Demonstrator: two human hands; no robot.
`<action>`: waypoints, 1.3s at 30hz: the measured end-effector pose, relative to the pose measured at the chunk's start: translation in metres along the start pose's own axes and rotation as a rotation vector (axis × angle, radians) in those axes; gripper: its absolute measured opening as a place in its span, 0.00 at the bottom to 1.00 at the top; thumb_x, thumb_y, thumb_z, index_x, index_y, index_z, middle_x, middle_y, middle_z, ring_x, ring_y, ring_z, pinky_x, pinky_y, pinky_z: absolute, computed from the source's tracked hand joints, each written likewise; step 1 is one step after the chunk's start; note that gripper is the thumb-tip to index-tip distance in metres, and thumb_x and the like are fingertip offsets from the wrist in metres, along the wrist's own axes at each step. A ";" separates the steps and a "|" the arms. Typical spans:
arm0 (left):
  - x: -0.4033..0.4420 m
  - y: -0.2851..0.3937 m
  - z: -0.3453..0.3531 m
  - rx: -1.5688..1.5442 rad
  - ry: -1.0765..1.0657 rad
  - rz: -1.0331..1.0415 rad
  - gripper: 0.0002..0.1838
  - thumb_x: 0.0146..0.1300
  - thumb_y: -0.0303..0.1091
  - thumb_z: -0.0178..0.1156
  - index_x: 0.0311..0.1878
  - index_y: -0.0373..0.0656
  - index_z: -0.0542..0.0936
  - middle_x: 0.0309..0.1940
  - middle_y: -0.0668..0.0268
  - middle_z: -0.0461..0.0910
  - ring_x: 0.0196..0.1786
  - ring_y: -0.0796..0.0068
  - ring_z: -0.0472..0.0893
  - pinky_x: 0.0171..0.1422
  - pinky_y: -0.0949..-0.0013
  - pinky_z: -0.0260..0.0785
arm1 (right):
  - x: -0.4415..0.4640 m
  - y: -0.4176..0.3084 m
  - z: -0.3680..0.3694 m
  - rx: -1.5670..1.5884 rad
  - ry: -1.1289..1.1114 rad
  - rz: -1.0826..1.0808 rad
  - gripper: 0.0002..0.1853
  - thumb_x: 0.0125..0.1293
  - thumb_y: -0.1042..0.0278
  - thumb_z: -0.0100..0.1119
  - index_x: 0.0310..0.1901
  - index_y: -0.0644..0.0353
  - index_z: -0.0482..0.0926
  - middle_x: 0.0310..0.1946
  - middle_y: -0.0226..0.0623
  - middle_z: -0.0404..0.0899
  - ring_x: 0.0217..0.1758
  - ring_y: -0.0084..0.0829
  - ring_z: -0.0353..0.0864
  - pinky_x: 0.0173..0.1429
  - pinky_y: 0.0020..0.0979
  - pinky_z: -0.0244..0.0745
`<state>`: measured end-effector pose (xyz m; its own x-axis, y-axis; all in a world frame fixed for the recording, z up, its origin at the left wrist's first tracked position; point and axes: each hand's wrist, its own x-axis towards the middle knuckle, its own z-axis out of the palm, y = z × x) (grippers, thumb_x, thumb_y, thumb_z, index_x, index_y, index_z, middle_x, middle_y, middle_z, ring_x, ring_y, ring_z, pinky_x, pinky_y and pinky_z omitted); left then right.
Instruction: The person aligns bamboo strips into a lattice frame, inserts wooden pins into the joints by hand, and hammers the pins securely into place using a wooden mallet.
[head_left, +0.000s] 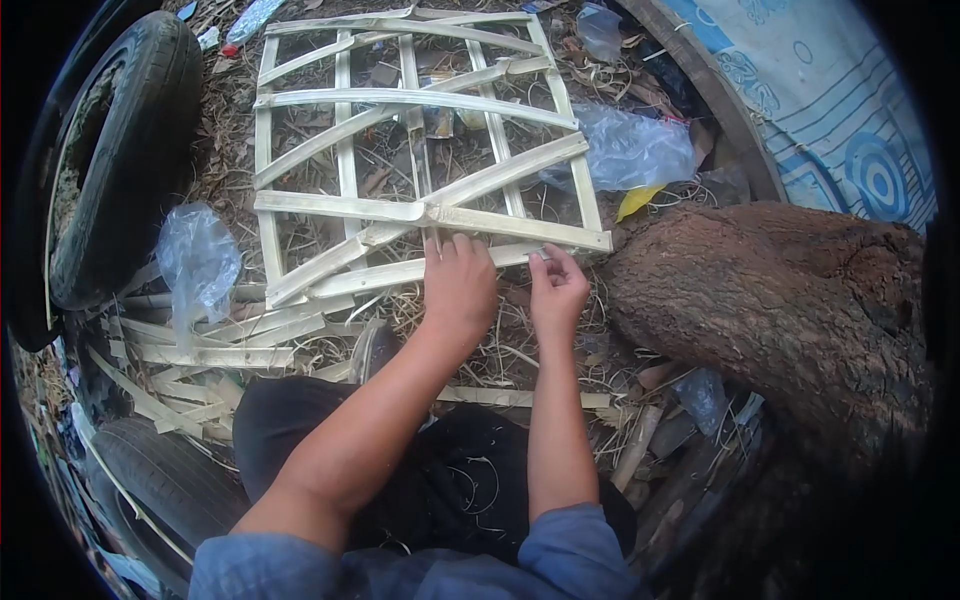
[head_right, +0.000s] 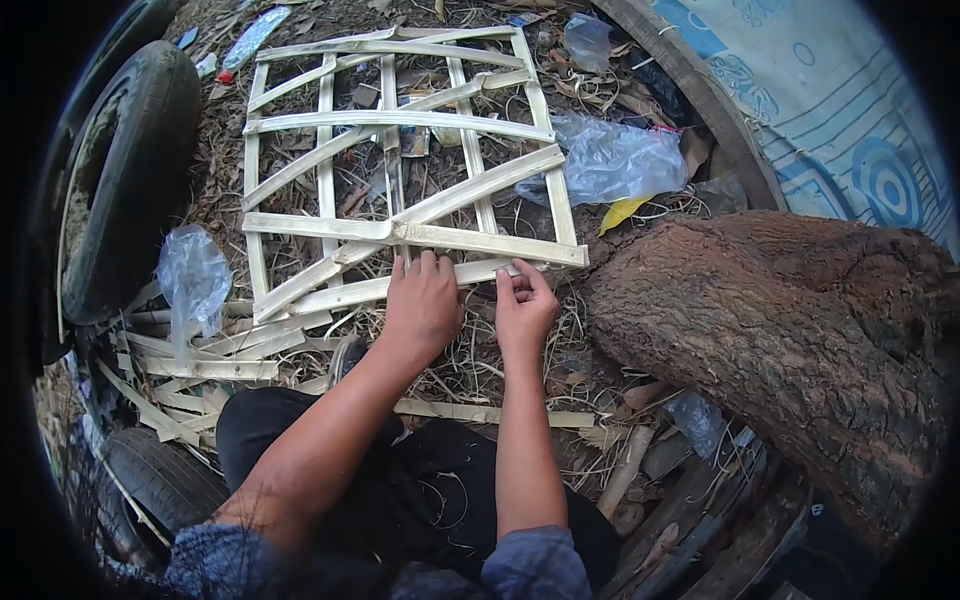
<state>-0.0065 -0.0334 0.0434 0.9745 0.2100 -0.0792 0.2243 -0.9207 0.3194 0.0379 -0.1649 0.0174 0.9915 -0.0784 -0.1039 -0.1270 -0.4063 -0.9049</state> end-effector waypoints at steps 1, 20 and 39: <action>-0.003 0.001 0.003 0.070 0.102 -0.011 0.13 0.58 0.35 0.62 0.43 0.39 0.77 0.39 0.59 0.79 0.50 0.62 0.79 0.62 0.56 0.66 | 0.001 -0.001 -0.001 0.042 -0.005 0.007 0.14 0.59 0.73 0.66 0.46 0.67 0.81 0.24 0.29 0.78 0.22 0.18 0.73 0.30 0.23 0.70; 0.011 -0.013 0.031 -0.205 0.102 0.092 0.28 0.53 0.58 0.67 0.41 0.41 0.77 0.33 0.59 0.81 0.41 0.62 0.80 0.52 0.60 0.62 | -0.021 0.020 0.006 0.395 0.028 0.043 0.11 0.63 0.84 0.54 0.48 0.70 0.72 0.44 0.42 0.79 0.50 0.30 0.82 0.55 0.28 0.80; 0.010 -0.009 0.033 -0.184 0.100 0.043 0.28 0.55 0.61 0.64 0.38 0.41 0.78 0.31 0.58 0.81 0.39 0.62 0.80 0.53 0.60 0.61 | -0.003 -0.017 0.006 -0.062 0.033 -0.108 0.12 0.63 0.73 0.65 0.46 0.69 0.82 0.29 0.38 0.84 0.22 0.20 0.78 0.26 0.22 0.71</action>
<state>0.0016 -0.0339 0.0091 0.9769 0.2115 0.0294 0.1707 -0.8561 0.4878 0.0376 -0.1527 0.0307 0.9981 -0.0610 0.0073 -0.0223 -0.4695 -0.8827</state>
